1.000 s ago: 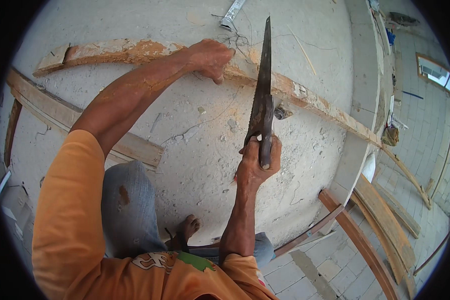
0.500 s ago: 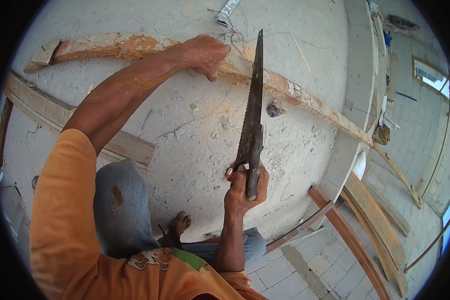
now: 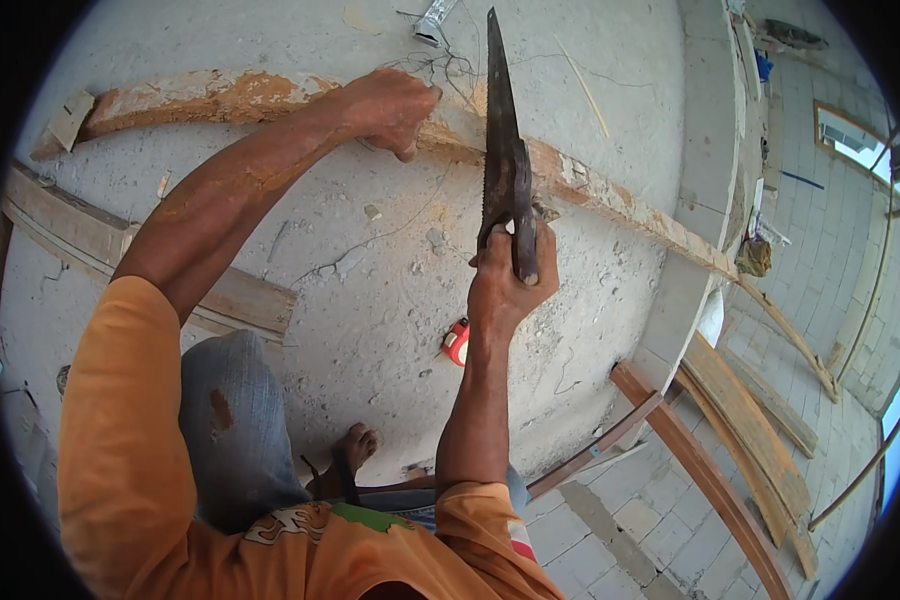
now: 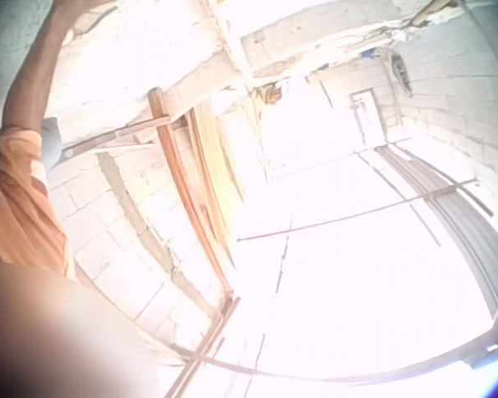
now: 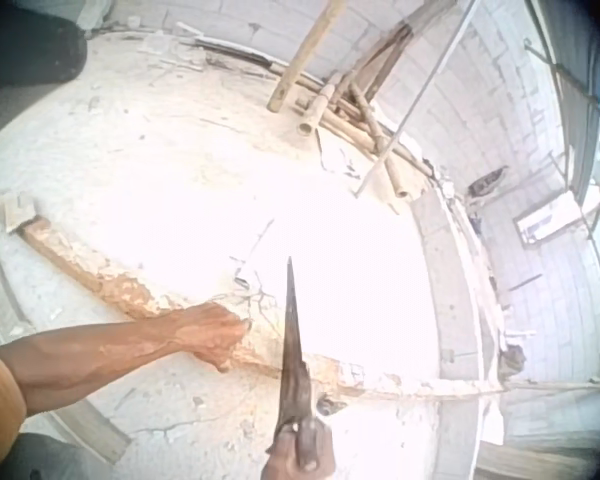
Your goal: The person saws through a piece of wood, then uses a tape measure to mark a point on another wooden board before resuming sawing.
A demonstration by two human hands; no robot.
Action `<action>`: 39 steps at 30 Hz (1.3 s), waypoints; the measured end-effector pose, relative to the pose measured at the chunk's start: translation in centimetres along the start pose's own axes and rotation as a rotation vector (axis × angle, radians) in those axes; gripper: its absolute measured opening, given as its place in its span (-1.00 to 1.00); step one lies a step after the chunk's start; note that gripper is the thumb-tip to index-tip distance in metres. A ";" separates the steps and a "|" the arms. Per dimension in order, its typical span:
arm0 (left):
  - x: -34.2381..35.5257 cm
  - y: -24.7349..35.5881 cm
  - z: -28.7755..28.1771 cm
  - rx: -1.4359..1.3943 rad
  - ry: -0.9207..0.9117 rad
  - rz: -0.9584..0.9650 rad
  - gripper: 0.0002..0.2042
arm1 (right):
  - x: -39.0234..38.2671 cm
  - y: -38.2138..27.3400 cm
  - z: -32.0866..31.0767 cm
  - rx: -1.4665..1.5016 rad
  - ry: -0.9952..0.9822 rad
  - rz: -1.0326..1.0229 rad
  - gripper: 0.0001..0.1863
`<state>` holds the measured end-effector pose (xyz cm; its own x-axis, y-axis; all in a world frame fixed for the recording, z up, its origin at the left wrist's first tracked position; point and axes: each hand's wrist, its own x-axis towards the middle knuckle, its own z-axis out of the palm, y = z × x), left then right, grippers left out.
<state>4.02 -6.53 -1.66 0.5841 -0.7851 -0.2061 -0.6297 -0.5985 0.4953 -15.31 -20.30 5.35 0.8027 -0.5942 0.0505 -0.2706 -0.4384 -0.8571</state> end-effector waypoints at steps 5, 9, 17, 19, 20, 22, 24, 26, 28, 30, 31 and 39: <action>0.6 0.1 0.7 -0.031 0.034 0.017 -0.35 | 1.7 0.5 2.0 0.020 0.022 -0.078 -0.87; -0.9 -1.7 0.4 -0.059 -0.111 -0.059 -0.37 | -8.3 -0.5 -2.5 0.015 -0.041 -0.019 -0.69; -0.1 -0.3 0.2 -0.057 -0.060 -0.009 -0.54 | 1.2 1.1 2.0 0.015 -0.067 0.030 -0.68; 0.0 -1.4 0.5 -0.071 -0.066 -0.036 -0.53 | -6.0 1.2 -0.8 -0.028 0.005 0.025 -0.68; -0.3 -1.1 1.1 -0.067 -0.089 -0.036 -0.53 | -8.3 0.1 -2.9 -0.037 -0.079 0.097 -0.68; -1.2 -1.2 2.0 -0.057 -0.128 -0.048 -0.53 | -7.7 1.5 -2.0 0.015 -0.018 0.069 -0.69; -0.1 -0.7 1.4 -0.057 -0.026 -0.019 -0.52 | -1.0 1.3 1.2 0.078 0.052 0.015 -0.78; 0.6 -0.4 1.7 -0.042 -0.012 -0.006 -0.53 | 2.4 2.8 3.6 0.096 0.091 -0.080 -0.86; -0.2 -0.6 2.1 0.046 0.031 -0.006 -0.38 | 1.0 3.0 3.5 0.164 0.099 -0.024 -0.88; -0.4 -0.7 2.0 0.045 0.046 -0.001 -0.37 | 0.6 2.7 3.1 0.181 0.066 0.041 -0.88; -0.4 -0.5 2.1 0.025 0.063 0.014 -0.36 | 0.6 2.5 2.6 0.189 0.093 0.009 -0.86; -0.1 -1.1 4.4 0.168 0.063 -0.064 -0.34 | -4.5 -1.5 -6.0 0.376 0.361 -0.062 -0.75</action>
<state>2.43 -6.45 -5.91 0.6534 -0.7362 -0.1764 -0.6638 -0.6692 0.3338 -21.72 -21.02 9.53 0.5588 -0.7985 0.2238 0.0344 -0.2473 -0.9683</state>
